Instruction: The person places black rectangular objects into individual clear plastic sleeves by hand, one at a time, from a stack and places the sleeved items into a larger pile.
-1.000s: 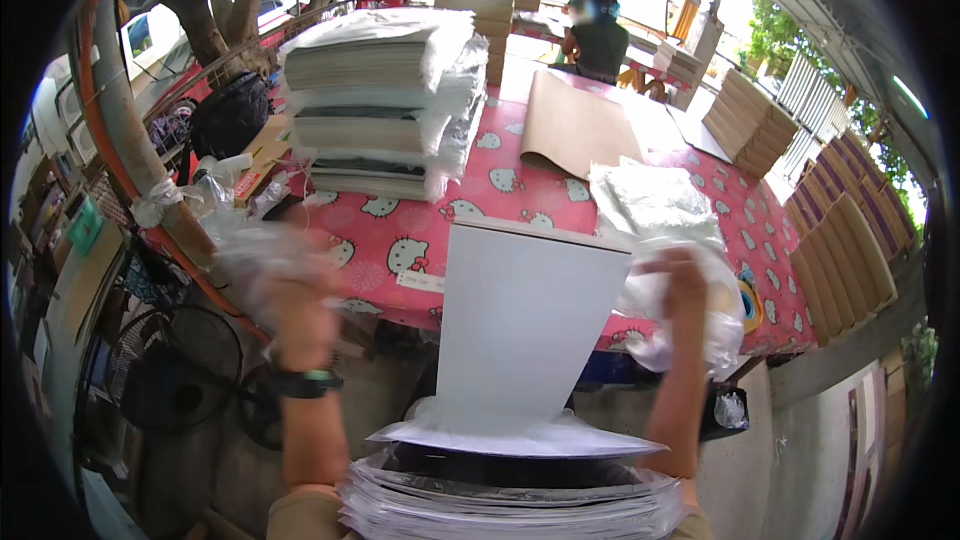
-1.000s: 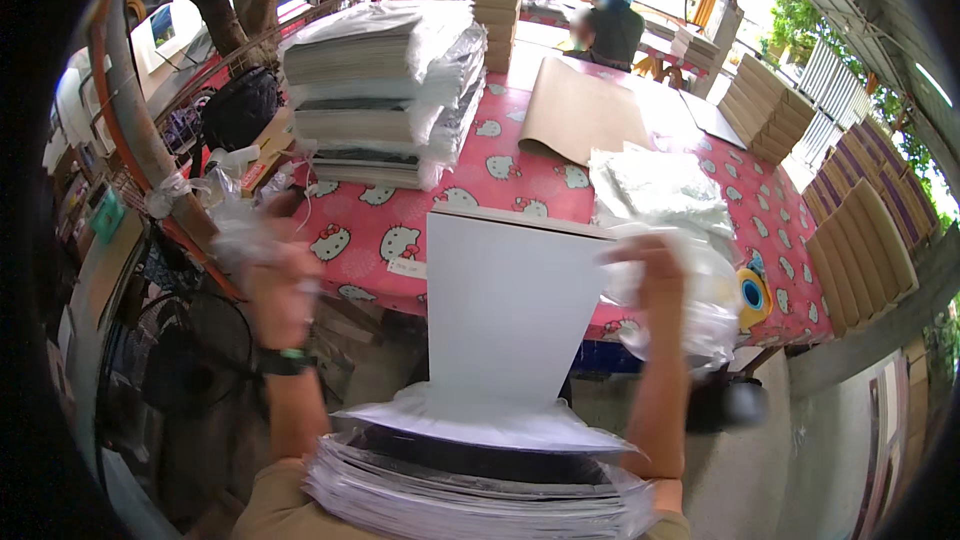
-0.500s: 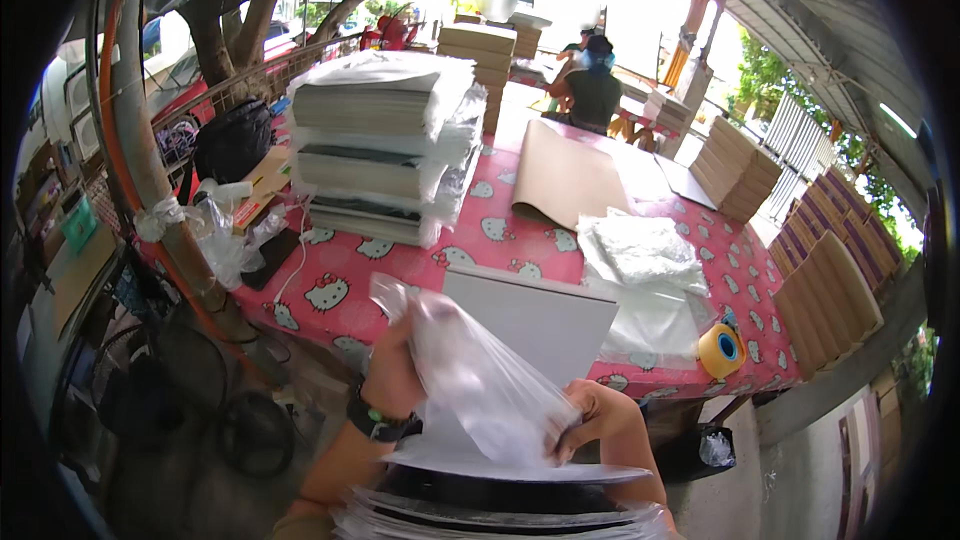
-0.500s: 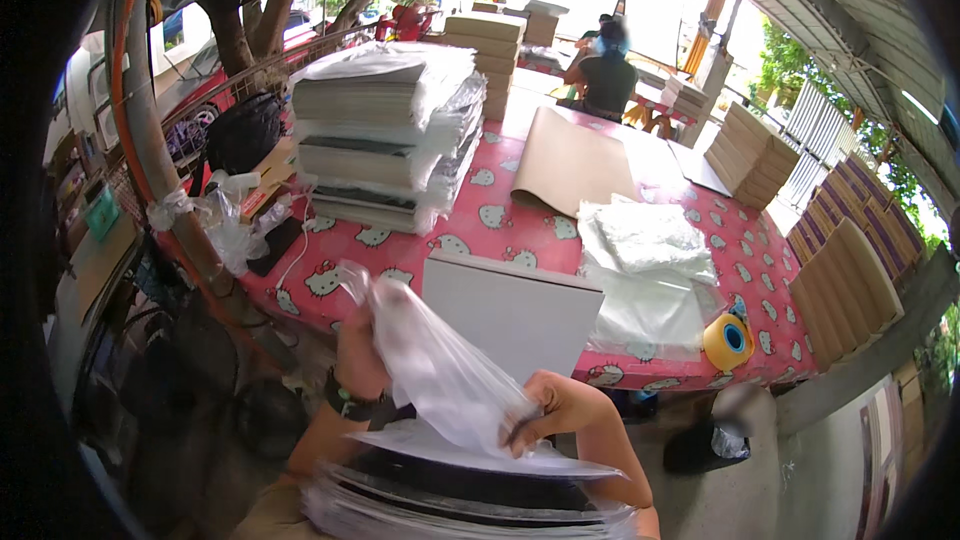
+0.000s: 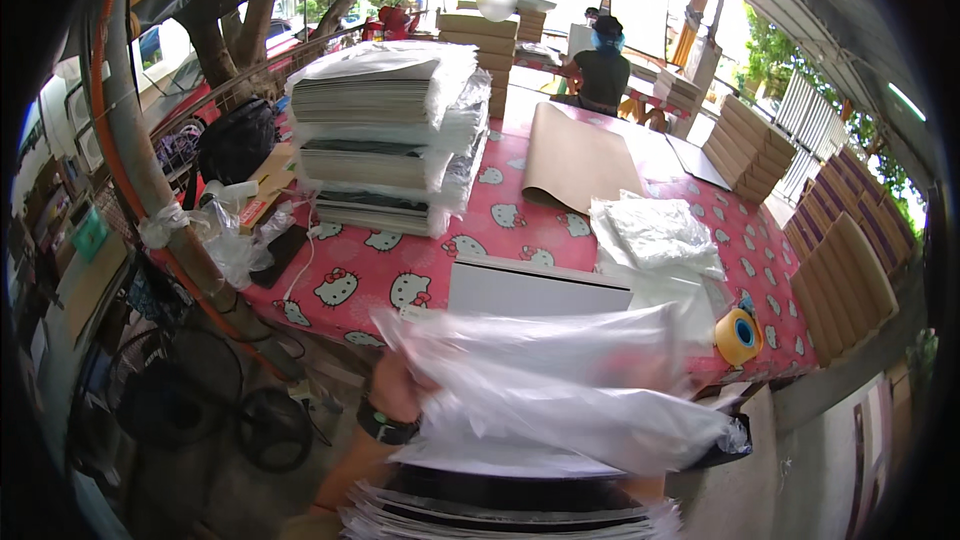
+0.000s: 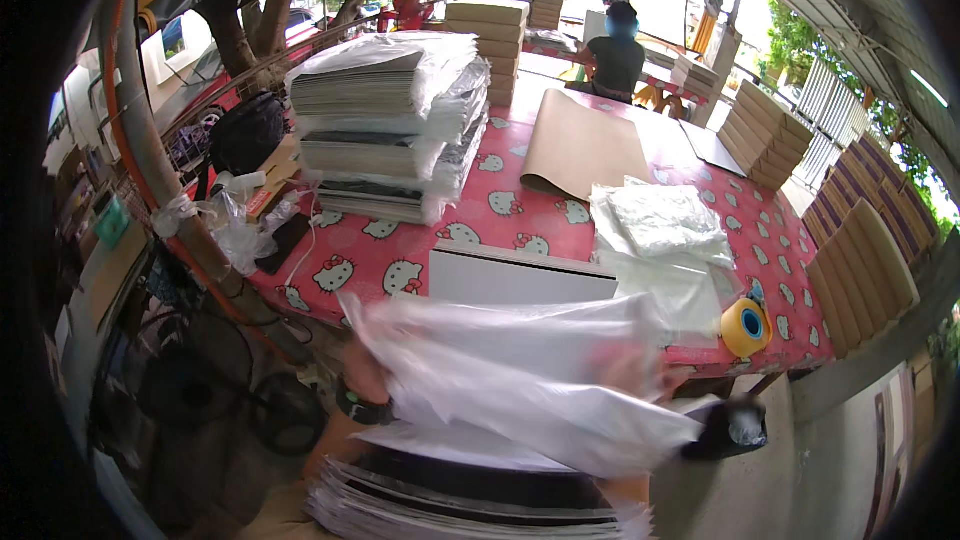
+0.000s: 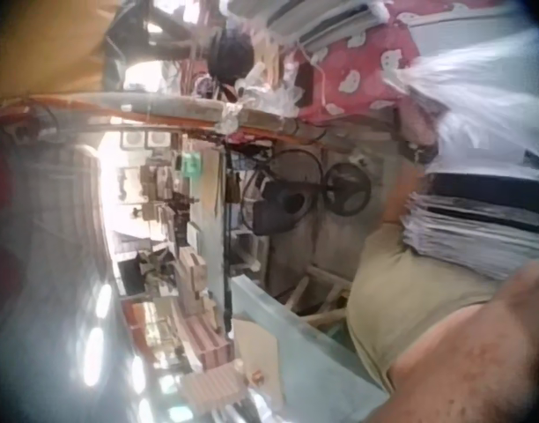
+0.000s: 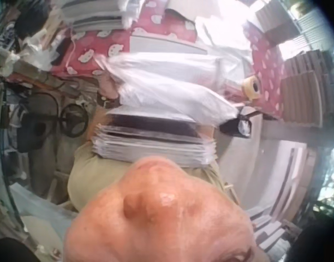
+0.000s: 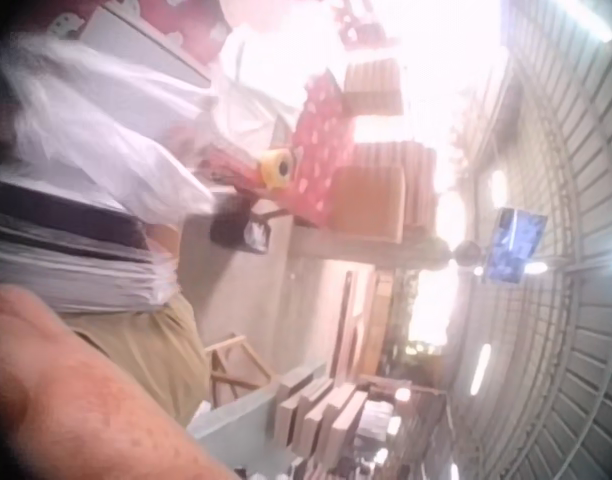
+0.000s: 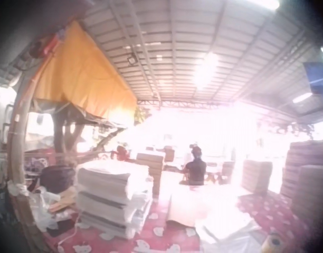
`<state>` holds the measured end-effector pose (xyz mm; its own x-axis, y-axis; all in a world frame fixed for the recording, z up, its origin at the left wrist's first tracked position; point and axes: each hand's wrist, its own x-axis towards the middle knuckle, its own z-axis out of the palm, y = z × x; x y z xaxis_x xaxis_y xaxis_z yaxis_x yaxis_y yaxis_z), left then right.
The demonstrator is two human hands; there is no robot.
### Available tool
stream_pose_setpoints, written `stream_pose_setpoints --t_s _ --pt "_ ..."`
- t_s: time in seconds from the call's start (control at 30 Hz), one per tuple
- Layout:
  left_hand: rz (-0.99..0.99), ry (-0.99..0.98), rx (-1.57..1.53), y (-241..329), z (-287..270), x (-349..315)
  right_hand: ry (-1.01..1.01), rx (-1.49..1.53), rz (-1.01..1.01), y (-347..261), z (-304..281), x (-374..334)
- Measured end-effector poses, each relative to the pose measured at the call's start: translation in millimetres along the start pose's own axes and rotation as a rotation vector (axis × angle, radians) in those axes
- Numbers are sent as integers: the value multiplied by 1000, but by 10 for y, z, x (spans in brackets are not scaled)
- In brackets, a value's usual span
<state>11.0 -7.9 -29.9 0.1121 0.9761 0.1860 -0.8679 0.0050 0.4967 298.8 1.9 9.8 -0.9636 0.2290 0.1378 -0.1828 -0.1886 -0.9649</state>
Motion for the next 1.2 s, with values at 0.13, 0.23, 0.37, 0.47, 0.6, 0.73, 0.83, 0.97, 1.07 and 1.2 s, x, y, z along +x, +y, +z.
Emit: stream_pose_setpoints --t_s 0.13,0.23,0.37,0.47,0.6,0.73,0.83,0.97,1.07,1.2 --pt "23 1 -225 255 -110 134 -174 -64 -95 217 -248 -147" --pt "-36 190 209 247 -285 153 326 -75 -518 115 -371 -338" --pt "28 -48 944 410 -174 556 1327 -763 -98 -171 -609 -347" --pt "402 22 1417 216 -40 851 1498 -960 -75 -143 -734 -28" --pt "757 -37 1872 147 19 859 1438 -1395 -63 -99 -710 -111" --pt "829 -99 1827 278 171 553 1490 -1046 -152 -66 -423 -265" --pt "376 134 1400 415 7 374 1176 -228 -105 -313 -282 -332" --pt "-317 190 787 593 -17 380 1052 285 -111 -302 -284 -243" --pt "-454 179 609 370 -515 345 1109 237 29 156 -573 -445" --pt "-487 403 540 80 -602 51 1185 423 -120 717 -486 -556"
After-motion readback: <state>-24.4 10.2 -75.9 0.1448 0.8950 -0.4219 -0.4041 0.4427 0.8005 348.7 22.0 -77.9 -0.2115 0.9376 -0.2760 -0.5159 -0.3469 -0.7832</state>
